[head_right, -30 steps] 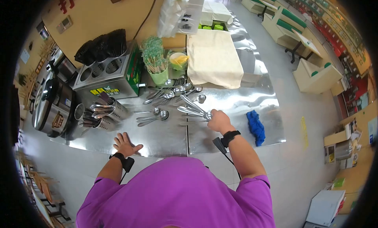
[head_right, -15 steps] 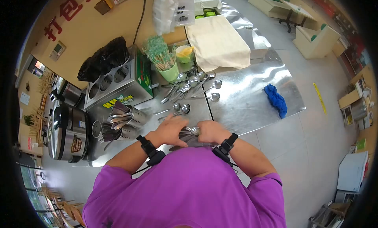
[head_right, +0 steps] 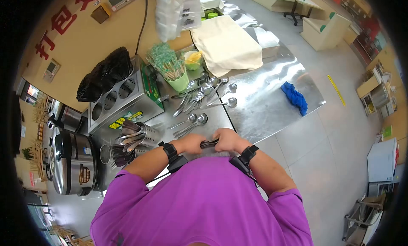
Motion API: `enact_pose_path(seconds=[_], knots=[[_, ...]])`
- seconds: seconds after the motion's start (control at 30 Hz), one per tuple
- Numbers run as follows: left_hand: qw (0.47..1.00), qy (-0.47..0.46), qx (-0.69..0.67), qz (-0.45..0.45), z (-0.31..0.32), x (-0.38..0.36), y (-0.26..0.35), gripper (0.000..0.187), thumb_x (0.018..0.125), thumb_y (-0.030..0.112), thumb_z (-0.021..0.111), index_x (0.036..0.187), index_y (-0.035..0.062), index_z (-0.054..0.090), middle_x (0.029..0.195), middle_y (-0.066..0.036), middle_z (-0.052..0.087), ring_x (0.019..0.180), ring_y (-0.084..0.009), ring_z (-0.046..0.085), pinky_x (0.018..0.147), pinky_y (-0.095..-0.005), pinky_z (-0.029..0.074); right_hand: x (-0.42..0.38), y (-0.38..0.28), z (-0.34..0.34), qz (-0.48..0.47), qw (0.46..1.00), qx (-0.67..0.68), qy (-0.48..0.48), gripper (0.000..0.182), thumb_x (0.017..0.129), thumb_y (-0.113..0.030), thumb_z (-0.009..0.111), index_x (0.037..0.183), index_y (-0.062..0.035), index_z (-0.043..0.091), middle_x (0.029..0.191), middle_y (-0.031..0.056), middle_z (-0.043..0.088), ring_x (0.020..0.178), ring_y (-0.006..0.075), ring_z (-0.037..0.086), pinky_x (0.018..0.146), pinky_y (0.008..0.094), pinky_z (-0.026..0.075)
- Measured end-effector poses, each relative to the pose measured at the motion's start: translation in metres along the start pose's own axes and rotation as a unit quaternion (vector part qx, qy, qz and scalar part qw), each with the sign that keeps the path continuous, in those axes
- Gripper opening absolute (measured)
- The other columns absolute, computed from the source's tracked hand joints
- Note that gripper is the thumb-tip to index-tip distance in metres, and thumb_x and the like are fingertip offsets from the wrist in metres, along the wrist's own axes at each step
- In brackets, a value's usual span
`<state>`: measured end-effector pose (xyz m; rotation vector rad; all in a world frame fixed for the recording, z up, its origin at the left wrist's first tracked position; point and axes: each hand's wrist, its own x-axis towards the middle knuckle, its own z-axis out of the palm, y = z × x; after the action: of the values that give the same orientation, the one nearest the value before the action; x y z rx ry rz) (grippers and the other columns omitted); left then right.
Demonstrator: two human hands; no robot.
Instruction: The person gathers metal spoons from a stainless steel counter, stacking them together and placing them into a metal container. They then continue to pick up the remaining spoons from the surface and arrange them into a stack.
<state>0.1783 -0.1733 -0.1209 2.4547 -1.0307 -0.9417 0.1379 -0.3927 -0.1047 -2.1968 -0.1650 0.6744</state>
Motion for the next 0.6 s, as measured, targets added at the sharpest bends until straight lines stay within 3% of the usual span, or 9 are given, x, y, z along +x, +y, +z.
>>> enact_pose_path(seconds=[0.1, 0.17, 0.2, 0.27, 0.3, 0.43, 0.6], knots=[[0.994, 0.110, 0.000, -0.020, -0.008, 0.012, -0.022, 0.027, 0.071, 0.020, 0.066, 0.093, 0.0047, 0.066, 0.089, -0.020, 0.067, 0.088, -0.0400, 0.064, 0.077, -0.0487, 0.050, 0.007, 0.027, 0.009, -0.016, 0.946, 0.288, 0.148, 0.052, 0.064, -0.019, 0.075, 0.111, 0.0004, 0.067, 0.093, 0.0204, 0.069, 0.086, 0.0255, 0.068, 0.075, 0.0330, 0.054], [0.983, 0.173, -0.002, -0.054, -0.020, 0.013, -0.038, 0.025, 0.072, 0.017, 0.064, 0.093, 0.0045, 0.066, 0.091, -0.020, 0.066, 0.090, -0.0399, 0.063, 0.079, -0.0487, 0.050, 0.005, 0.054, 0.010, 0.014, 0.940, 0.267, 0.212, 0.055, 0.066, -0.021, 0.075, 0.116, 0.0002, 0.064, 0.100, 0.0213, 0.068, 0.089, 0.0294, 0.067, 0.078, 0.0351, 0.054], [0.978, 0.194, 0.004, -0.079, -0.029, 0.013, -0.046, 0.025, 0.072, 0.016, 0.064, 0.094, 0.0044, 0.066, 0.094, -0.020, 0.066, 0.092, -0.0397, 0.063, 0.081, -0.0483, 0.050, 0.004, 0.068, 0.007, 0.028, 0.936, 0.254, 0.243, 0.057, 0.067, -0.021, 0.075, 0.118, 0.0001, 0.063, 0.103, 0.0217, 0.067, 0.091, 0.0314, 0.067, 0.079, 0.0362, 0.054], [0.967, 0.219, 0.033, -0.124, -0.033, 0.011, -0.063, 0.024, 0.074, 0.014, 0.063, 0.097, 0.0052, 0.067, 0.100, -0.019, 0.065, 0.096, -0.0389, 0.062, 0.086, -0.0474, 0.050, -0.002, 0.097, 0.010, 0.085, 0.972, 0.037, 0.216, 0.060, 0.068, -0.025, 0.075, 0.121, -0.0026, 0.061, 0.104, 0.0199, 0.066, 0.096, 0.0355, 0.065, 0.086, 0.0395, 0.053], [0.963, 0.224, 0.055, -0.143, -0.030, 0.013, -0.073, 0.024, 0.076, 0.013, 0.062, 0.099, 0.0060, 0.068, 0.105, -0.019, 0.066, 0.099, -0.0384, 0.062, 0.088, -0.0469, 0.050, -0.005, 0.105, 0.016, 0.096, 0.968, -0.112, 0.203, 0.062, 0.067, -0.029, 0.076, 0.123, -0.0054, 0.060, 0.119, 0.0184, 0.061, 0.114, 0.0372, 0.057, 0.097, 0.0443, 0.047], [0.958, 0.198, 0.092, -0.188, -0.016, 0.016, -0.087, 0.026, 0.081, 0.010, 0.059, 0.105, 0.0070, 0.068, 0.111, -0.017, 0.065, 0.104, -0.0373, 0.063, 0.092, -0.0457, 0.051, -0.027, 0.070, 0.020, 0.158, 0.955, -0.217, 0.127, 0.070, 0.065, -0.034, 0.079, 0.127, -0.0110, 0.058, 0.138, 0.0138, 0.043, 0.129, 0.0358, 0.042, 0.105, 0.0502, 0.040], [0.951, 0.212, 0.094, -0.204, -0.005, 0.017, -0.080, 0.024, 0.081, 0.009, 0.057, 0.105, 0.0067, 0.065, 0.106, -0.016, 0.068, 0.104, -0.0351, 0.064, 0.089, -0.0451, 0.052, -0.029, 0.062, 0.011, 0.170, 0.956, -0.223, 0.084, 0.072, 0.065, -0.037, 0.080, 0.129, -0.0135, 0.056, 0.138, 0.0140, 0.043, 0.129, 0.0363, 0.042, 0.105, 0.0515, 0.039]])
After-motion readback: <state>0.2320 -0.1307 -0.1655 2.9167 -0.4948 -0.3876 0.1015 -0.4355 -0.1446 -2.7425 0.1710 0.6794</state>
